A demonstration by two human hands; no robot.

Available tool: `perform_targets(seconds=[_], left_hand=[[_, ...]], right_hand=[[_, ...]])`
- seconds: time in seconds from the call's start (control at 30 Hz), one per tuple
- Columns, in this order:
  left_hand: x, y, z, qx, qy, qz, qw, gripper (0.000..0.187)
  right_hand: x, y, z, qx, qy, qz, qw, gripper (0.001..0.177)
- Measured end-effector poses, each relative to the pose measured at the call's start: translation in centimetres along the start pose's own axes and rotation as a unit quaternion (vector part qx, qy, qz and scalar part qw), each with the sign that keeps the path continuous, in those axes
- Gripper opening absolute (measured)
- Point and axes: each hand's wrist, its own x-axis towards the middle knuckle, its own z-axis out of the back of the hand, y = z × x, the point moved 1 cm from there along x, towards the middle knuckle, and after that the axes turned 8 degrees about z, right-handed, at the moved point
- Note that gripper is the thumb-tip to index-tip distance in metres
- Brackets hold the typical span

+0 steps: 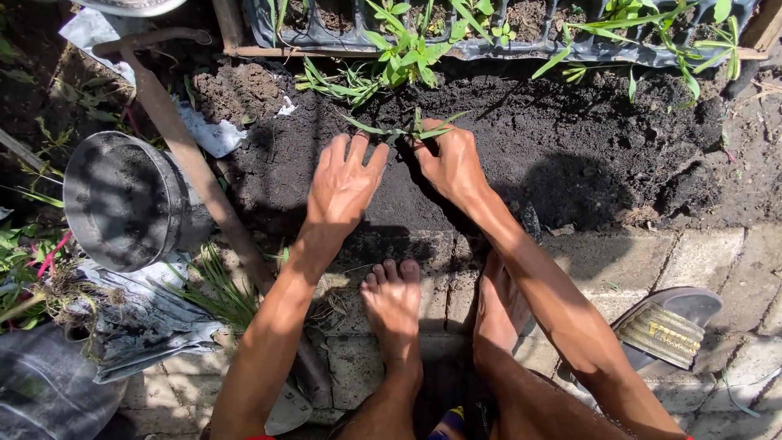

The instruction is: Planting small seedlings from a nursery tray into a soil bed by hand.

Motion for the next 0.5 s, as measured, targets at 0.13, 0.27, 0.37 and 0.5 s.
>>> perform_targets(seconds=[0.13,0.27,0.37,0.5], left_hand=[[-0.9,-2.0,1.0,-0.006,-0.01,-0.007,1.0,0.035],[-2.3,-3.2,1.1,-0.01,-0.025,-0.01,1.0,0.04],[-3.4,-4.6,0.2,-0.09,-0.12,0.0,0.989,0.041],[-1.3,-4.5,-3.6,-0.168,-0.133,-0.015,0.977,0.042]], right_hand=[[0.7,1.4,-0.2,0.023,0.006,-0.002,1.0,0.02],[0.6,-0.2,-0.6,0.004,0.009,-0.009,1.0,0.016],[0.5,-1.8,-1.0,-0.013,0.006,-0.014,1.0,0.014],[1.4,0.8,0.3,-0.051,0.011,-0.009,0.999,0.013]])
